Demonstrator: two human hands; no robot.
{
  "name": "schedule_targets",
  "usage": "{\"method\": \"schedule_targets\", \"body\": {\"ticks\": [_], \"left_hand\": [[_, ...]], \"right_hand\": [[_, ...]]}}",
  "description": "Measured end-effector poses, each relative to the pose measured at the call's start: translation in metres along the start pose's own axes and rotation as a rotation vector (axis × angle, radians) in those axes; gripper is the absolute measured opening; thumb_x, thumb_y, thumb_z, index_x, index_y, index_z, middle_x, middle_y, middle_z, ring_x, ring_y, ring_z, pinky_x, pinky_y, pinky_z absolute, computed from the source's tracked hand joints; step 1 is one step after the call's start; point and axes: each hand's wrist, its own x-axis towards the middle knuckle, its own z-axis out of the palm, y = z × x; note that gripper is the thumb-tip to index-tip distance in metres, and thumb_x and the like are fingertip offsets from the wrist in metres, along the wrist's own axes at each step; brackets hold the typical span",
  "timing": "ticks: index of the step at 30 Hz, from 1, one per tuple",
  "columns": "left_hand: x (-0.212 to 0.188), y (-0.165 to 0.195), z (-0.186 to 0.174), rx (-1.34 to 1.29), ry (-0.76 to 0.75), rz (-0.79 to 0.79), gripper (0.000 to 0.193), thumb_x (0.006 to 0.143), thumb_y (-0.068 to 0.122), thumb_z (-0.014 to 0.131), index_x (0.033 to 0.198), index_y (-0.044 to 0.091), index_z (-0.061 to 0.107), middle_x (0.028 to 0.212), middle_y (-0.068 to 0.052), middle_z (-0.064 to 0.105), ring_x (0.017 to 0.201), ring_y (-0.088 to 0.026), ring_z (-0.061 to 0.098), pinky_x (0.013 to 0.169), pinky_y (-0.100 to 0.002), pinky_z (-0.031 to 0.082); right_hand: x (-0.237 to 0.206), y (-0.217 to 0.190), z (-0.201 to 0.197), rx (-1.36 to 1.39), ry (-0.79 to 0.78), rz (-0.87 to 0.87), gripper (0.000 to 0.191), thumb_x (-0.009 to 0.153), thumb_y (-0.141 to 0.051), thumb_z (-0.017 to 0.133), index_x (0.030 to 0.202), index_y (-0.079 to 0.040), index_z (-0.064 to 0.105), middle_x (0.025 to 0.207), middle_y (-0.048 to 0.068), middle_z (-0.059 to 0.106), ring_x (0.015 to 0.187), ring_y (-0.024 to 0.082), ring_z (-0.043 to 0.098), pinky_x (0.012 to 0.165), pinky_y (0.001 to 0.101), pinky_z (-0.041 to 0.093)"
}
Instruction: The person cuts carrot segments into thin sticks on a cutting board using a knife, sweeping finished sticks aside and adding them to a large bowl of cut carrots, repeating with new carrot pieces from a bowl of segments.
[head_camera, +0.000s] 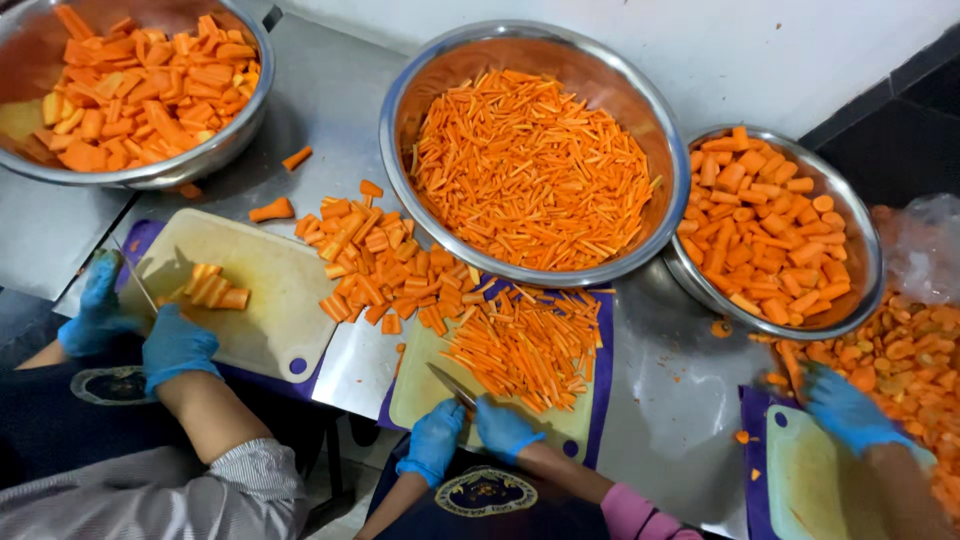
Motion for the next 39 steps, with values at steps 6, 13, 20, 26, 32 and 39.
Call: {"method": "schedule_targets", "body": {"ticks": [6,13,20,26,32,39], "left_hand": [[0.001,-0.006,0.003,-0.110,-0.023,-0.058,0.023,0.098,0.025,0.055,0.109,0.010,0.068,0.102,-0.017,0.072,0.091,-0.040,0.068,0.077,-0.048,0.055],[0.001,-0.010,0.004,-0.047,0.042,0.035,0.021,0.097,0.023,0.057,0.109,0.008,0.067,0.105,-0.017,0.071,0.091,-0.040,0.068,0.078,-0.048,0.056],[0.001,-0.005,-0.001,-0.015,-0.025,0.021,0.014,0.091,0.018,0.063,0.103,0.012,0.070,0.102,-0.015,0.071,0.088,-0.038,0.069,0.075,-0.046,0.057],[0.062,-0.004,-0.035,0.092,0.331,0.164,0.036,0.076,0.002,0.062,0.111,0.009,0.070,0.118,-0.017,0.066,0.096,-0.040,0.066,0.079,-0.047,0.056],[0.153,-0.003,-0.081,0.586,0.136,0.364,0.028,0.083,0.012,0.064,0.110,0.015,0.071,0.117,-0.005,0.068,0.113,-0.028,0.062,0.094,-0.044,0.051],[0.111,-0.001,-0.068,0.519,0.193,0.218,0.035,0.080,0.011,0.064,0.114,0.013,0.069,0.101,-0.008,0.064,0.100,-0.030,0.062,0.078,-0.043,0.052]], "right_hand": [[-0.008,0.011,0.000,-0.046,-0.065,0.008,0.032,0.101,-0.027,0.044,0.124,-0.004,0.043,0.090,0.028,0.069,0.084,0.051,0.066,0.071,0.0651,0.048],[-0.014,0.006,-0.006,0.018,-0.081,-0.017,0.031,0.102,-0.025,0.044,0.123,-0.004,0.042,0.087,0.028,0.070,0.082,0.049,0.067,0.072,0.0625,0.050],[0.001,0.001,0.009,-0.094,0.013,-0.050,0.027,0.099,-0.021,0.044,0.121,-0.006,0.044,0.088,0.026,0.070,0.080,0.049,0.068,0.068,0.0645,0.050],[-0.006,0.020,-0.011,0.074,0.191,-0.026,0.031,0.100,-0.033,0.051,0.118,-0.008,0.046,0.079,0.028,0.069,0.074,0.047,0.068,0.068,0.0609,0.050],[-0.034,0.019,-0.011,-0.227,0.081,-0.160,0.023,0.102,-0.029,0.052,0.111,-0.009,0.048,0.075,0.022,0.069,0.069,0.043,0.069,0.061,0.0576,0.053],[-0.009,0.038,-0.027,0.120,0.073,-0.046,0.029,0.100,-0.026,0.052,0.118,-0.004,0.044,0.089,0.026,0.071,0.084,0.049,0.068,0.074,0.0604,0.051]]}}
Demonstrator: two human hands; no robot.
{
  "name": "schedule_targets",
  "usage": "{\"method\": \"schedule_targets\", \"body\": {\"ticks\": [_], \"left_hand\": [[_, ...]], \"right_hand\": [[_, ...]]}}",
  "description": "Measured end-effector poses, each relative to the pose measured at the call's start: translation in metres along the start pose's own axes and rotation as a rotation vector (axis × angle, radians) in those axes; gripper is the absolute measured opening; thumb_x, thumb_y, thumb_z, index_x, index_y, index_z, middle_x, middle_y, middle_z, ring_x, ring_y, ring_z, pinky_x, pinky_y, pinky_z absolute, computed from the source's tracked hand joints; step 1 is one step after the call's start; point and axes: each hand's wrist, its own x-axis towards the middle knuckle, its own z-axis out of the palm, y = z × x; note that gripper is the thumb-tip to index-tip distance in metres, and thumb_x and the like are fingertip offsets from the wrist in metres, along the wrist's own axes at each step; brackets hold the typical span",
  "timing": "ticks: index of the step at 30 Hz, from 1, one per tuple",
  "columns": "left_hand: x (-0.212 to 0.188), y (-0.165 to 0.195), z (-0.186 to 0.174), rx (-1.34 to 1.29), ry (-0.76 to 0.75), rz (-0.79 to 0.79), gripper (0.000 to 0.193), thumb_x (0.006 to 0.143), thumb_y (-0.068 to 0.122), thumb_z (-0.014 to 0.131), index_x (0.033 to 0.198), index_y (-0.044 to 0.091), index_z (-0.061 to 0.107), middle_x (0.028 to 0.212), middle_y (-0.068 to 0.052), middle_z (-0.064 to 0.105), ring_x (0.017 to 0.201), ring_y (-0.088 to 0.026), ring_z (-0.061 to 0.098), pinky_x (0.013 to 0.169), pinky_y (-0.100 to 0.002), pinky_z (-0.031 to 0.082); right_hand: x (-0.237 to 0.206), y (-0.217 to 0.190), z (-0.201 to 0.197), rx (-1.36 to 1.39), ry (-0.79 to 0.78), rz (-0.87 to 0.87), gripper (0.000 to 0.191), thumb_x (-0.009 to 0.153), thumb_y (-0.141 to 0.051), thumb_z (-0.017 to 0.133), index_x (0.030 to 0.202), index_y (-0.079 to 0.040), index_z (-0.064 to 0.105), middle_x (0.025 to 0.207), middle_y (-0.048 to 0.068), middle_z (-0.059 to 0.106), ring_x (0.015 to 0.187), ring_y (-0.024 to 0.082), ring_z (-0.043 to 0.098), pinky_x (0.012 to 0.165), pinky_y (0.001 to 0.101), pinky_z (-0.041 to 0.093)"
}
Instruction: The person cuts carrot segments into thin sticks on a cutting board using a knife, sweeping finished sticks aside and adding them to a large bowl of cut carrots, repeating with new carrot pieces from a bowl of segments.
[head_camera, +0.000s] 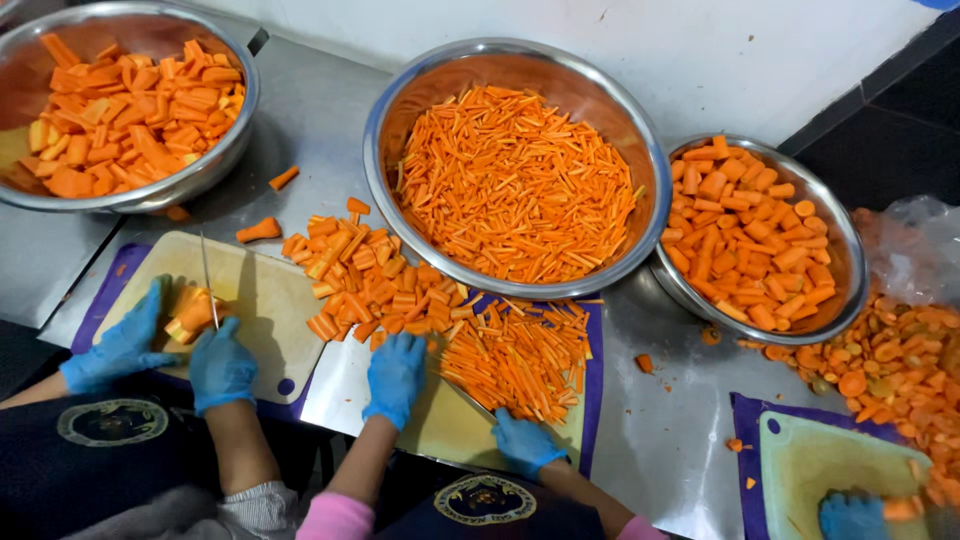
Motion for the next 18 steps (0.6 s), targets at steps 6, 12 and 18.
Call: {"method": "schedule_targets", "body": {"ticks": [6,12,18], "left_hand": [[-0.100,0.042,0.022,-0.310,-0.033,0.292,0.031,0.081,0.012,0.062,0.112,0.007,0.066,0.107,-0.014,0.064,0.099,-0.035,0.063,0.082,-0.043,0.055],[-0.090,0.047,0.033,-0.503,-0.311,-0.217,0.026,0.098,0.027,0.054,0.112,0.008,0.065,0.109,-0.017,0.067,0.098,-0.039,0.065,0.084,-0.047,0.054],[-0.072,0.050,0.034,-0.421,-0.386,-0.240,0.027,0.099,0.029,0.051,0.111,0.011,0.065,0.104,-0.018,0.070,0.095,-0.041,0.067,0.084,-0.049,0.054]], "right_hand": [[0.003,0.006,0.001,0.005,0.039,0.021,0.027,0.098,-0.025,0.053,0.114,-0.004,0.046,0.096,0.024,0.073,0.090,0.048,0.068,0.077,0.0606,0.050],[0.000,-0.007,0.011,-0.022,-0.027,0.064,0.029,0.097,-0.026,0.053,0.116,-0.005,0.046,0.090,0.029,0.071,0.088,0.050,0.068,0.077,0.0613,0.050],[-0.004,-0.014,0.002,-0.162,-0.080,0.053,0.032,0.098,-0.025,0.052,0.120,-0.003,0.045,0.087,0.030,0.070,0.082,0.051,0.067,0.072,0.0623,0.050]]}}
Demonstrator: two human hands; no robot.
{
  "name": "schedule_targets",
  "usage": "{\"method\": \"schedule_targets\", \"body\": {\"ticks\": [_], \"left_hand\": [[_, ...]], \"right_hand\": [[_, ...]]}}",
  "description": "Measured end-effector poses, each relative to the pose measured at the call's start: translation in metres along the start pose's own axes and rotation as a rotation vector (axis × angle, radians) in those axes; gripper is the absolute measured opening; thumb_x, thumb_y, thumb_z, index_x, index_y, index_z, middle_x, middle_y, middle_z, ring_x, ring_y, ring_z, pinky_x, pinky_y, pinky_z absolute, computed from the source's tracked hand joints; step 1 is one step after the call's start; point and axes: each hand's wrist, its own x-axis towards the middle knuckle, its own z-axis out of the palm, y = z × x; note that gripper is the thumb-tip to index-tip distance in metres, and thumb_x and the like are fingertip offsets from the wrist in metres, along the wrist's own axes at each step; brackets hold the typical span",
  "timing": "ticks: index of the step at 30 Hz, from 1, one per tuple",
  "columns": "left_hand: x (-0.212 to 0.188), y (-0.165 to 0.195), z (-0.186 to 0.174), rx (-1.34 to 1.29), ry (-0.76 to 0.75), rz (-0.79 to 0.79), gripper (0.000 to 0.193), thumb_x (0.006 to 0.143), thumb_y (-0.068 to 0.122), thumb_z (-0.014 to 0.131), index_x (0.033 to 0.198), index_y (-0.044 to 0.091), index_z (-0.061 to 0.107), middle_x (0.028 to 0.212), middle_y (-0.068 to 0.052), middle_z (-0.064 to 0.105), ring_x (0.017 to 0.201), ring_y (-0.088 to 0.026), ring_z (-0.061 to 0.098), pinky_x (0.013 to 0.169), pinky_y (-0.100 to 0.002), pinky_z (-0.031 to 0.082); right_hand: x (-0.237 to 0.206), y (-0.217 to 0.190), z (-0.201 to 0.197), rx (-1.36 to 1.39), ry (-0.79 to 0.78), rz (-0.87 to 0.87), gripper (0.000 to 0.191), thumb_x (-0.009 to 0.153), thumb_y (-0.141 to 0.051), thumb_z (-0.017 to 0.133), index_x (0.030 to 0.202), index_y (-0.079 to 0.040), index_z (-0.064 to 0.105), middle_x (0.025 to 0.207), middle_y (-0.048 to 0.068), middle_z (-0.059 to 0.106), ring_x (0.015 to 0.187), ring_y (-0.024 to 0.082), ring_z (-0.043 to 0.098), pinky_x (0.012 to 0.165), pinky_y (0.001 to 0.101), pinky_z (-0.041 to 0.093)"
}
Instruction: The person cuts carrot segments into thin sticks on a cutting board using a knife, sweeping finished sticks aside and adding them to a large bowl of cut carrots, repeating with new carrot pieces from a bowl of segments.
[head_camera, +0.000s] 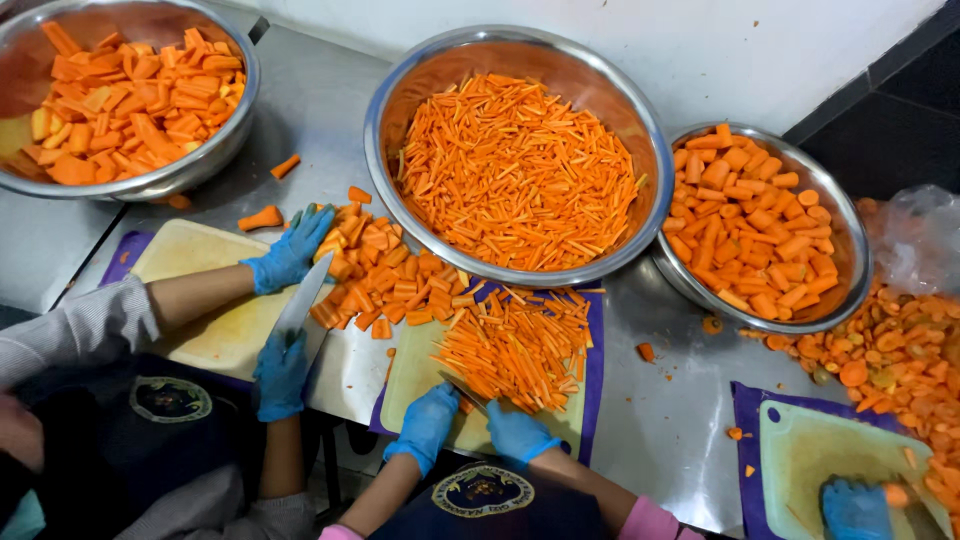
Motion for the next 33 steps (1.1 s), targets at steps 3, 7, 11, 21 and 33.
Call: {"method": "schedule_targets", "body": {"ticks": [3,7,11,21,33], "left_hand": [[-0.001,0.002,0.000,-0.026,0.012,-0.017,0.026,0.098,0.030,0.052,0.109,0.011,0.067,0.104,-0.019,0.070,0.095,-0.042,0.066,0.085,-0.049,0.054],[-0.006,0.002,-0.004,-0.124,0.100,0.112,0.026,0.095,0.025,0.053,0.108,0.009,0.068,0.105,-0.019,0.071,0.093,-0.042,0.067,0.082,-0.049,0.054],[-0.010,-0.003,-0.004,-0.109,0.064,0.044,0.023,0.098,0.026,0.052,0.101,0.010,0.067,0.100,-0.018,0.070,0.090,-0.042,0.066,0.079,-0.051,0.053],[-0.013,-0.007,-0.005,-0.172,0.069,0.051,0.022,0.099,0.029,0.053,0.101,0.011,0.065,0.100,-0.017,0.070,0.092,-0.042,0.065,0.080,-0.049,0.054],[-0.016,-0.017,-0.002,-0.047,0.156,0.244,0.021,0.094,0.024,0.056,0.107,0.012,0.068,0.107,-0.014,0.071,0.092,-0.038,0.068,0.077,-0.046,0.056]], "right_hand": [[0.003,-0.006,0.000,-0.061,-0.016,0.000,0.032,0.098,-0.023,0.050,0.123,-0.002,0.045,0.087,0.029,0.070,0.080,0.049,0.069,0.070,0.0621,0.052],[0.016,-0.020,0.010,-0.052,0.088,0.005,0.033,0.096,-0.021,0.049,0.124,-0.005,0.046,0.087,0.026,0.071,0.079,0.048,0.070,0.067,0.0625,0.053],[0.024,-0.025,0.015,-0.091,0.087,0.017,0.027,0.101,-0.026,0.046,0.120,-0.006,0.048,0.088,0.026,0.072,0.081,0.048,0.070,0.069,0.0637,0.052],[0.028,-0.032,0.009,-0.035,0.085,-0.049,0.024,0.102,-0.022,0.041,0.115,-0.003,0.046,0.087,0.029,0.069,0.081,0.051,0.068,0.070,0.0645,0.049],[0.028,-0.026,0.012,-0.015,0.042,-0.022,0.027,0.100,-0.025,0.046,0.117,-0.004,0.047,0.087,0.027,0.070,0.081,0.050,0.067,0.069,0.0650,0.049]]}}
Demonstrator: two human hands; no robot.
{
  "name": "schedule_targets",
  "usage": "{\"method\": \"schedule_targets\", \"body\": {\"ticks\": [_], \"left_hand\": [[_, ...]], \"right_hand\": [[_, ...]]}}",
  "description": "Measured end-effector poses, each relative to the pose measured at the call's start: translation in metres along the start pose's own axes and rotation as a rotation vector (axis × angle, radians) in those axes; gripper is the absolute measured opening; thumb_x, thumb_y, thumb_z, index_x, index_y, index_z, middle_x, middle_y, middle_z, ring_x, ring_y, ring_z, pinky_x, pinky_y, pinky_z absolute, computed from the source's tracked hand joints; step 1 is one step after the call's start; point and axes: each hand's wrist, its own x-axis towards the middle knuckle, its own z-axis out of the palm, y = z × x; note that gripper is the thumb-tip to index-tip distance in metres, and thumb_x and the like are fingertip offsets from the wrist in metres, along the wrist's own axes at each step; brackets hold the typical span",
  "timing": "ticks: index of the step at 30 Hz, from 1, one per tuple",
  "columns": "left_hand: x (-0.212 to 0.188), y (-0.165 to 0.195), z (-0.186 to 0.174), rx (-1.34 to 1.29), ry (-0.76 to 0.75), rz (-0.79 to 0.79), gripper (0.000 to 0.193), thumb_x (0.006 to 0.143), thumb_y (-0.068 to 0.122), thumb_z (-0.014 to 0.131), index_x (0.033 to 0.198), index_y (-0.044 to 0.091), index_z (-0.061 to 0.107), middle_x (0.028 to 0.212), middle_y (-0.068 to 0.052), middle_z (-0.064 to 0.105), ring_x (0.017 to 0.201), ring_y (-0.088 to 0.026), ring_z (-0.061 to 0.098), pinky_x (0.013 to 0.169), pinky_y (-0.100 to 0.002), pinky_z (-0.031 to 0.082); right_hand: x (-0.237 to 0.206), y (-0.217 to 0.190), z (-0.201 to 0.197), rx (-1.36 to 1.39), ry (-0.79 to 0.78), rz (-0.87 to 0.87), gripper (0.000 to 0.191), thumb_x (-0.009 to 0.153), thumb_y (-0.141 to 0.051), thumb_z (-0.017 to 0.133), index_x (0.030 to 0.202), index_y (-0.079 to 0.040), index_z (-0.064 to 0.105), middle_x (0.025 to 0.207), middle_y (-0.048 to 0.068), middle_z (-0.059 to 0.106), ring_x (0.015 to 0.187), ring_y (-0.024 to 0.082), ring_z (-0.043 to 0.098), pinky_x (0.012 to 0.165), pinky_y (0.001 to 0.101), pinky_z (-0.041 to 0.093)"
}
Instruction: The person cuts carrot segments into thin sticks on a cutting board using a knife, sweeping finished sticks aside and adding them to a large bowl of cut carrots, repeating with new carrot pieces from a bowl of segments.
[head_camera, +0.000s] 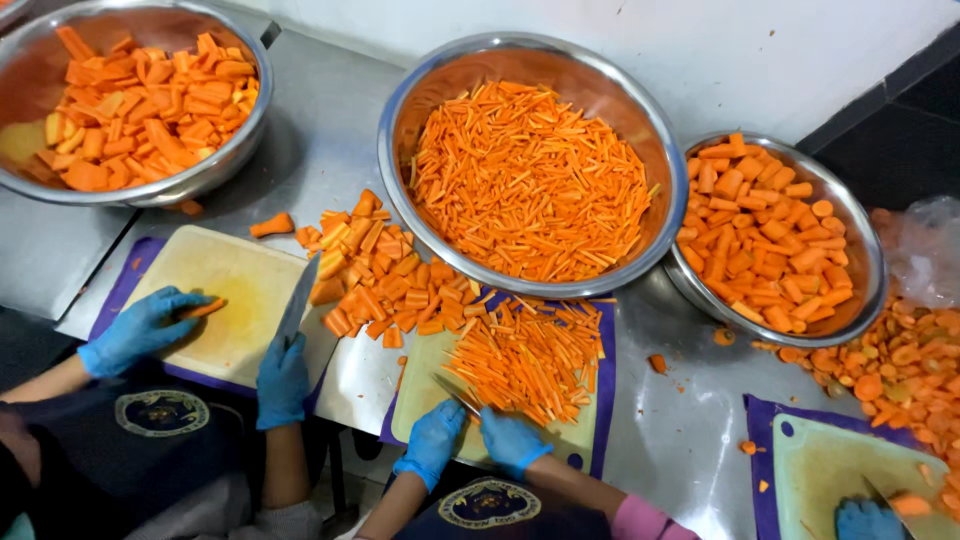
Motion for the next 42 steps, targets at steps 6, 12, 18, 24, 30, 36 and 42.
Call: {"method": "schedule_targets", "body": {"ticks": [6,12,18,24,30,36,42], "left_hand": [[-0.004,-0.006,0.004,0.039,0.058,0.086,0.018,0.091,0.014,0.064,0.108,0.011,0.069,0.106,-0.013,0.071,0.087,-0.036,0.069,0.072,-0.044,0.057],[0.008,0.005,-0.015,-0.004,0.185,0.042,0.020,0.085,0.014,0.070,0.104,0.010,0.069,0.106,-0.013,0.070,0.088,-0.037,0.069,0.074,-0.046,0.058],[0.090,-0.005,-0.071,0.375,0.268,0.011,0.035,0.082,0.004,0.059,0.116,0.007,0.066,0.118,-0.016,0.065,0.105,-0.040,0.064,0.085,-0.048,0.055],[0.130,-0.008,-0.087,0.353,0.152,-0.176,0.023,0.096,0.024,0.060,0.114,0.010,0.065,0.115,-0.016,0.065,0.106,-0.041,0.064,0.086,-0.049,0.054],[0.065,-0.019,-0.054,0.202,-0.137,-0.038,0.038,0.086,0.018,0.059,0.123,0.013,0.067,0.110,-0.020,0.069,0.097,-0.042,0.066,0.082,-0.050,0.053],[0.014,0.013,-0.011,-0.836,-0.155,-0.828,0.040,0.098,0.037,0.058,0.120,0.006,0.070,0.085,-0.020,0.066,0.079,-0.030,0.059,0.076,-0.045,0.048],[0.002,0.026,-0.007,-0.232,-0.012,-0.302,0.031,0.097,0.031,0.055,0.111,0.007,0.069,0.108,-0.019,0.071,0.094,-0.040,0.067,0.081,-0.047,0.054]], "right_hand": [[-0.012,-0.005,-0.003,-0.037,-0.037,0.005,0.027,0.097,-0.020,0.045,0.120,-0.005,0.043,0.084,0.028,0.069,0.077,0.051,0.068,0.066,0.0640,0.050],[0.005,-0.010,-0.003,0.027,0.084,-0.028,0.027,0.102,-0.029,0.046,0.116,-0.005,0.045,0.080,0.027,0.069,0.073,0.049,0.067,0.063,0.0634,0.049],[-0.032,0.006,0.005,0.141,0.039,-0.118,0.038,0.099,-0.026,0.053,0.125,-0.002,0.040,0.078,0.028,0.067,0.070,0.050,0.067,0.063,0.0633,0.049],[-0.028,0.005,0.001,0.089,0.044,-0.122,0.028,0.099,-0.028,0.054,0.116,-0.007,0.050,0.082,0.027,0.068,0.078,0.050,0.067,0.068,0.0641,0.048],[-0.019,0.029,-0.011,0.194,0.226,-0.089,0.023,0.098,-0.026,0.052,0.115,-0.011,0.050,0.089,0.021,0.074,0.080,0.049,0.068,0.071,0.0627,0.050],[-0.016,0.032,-0.003,0.159,0.138,-0.071,0.026,0.098,-0.025,0.051,0.116,-0.007,0.048,0.096,0.022,0.073,0.087,0.048,0.068,0.076,0.0611,0.050],[-0.023,0.024,-0.008,0.130,0.026,-0.009,0.025,0.102,-0.025,0.047,0.116,-0.004,0.047,0.097,0.024,0.070,0.088,0.048,0.068,0.076,0.0599,0.050]]}}
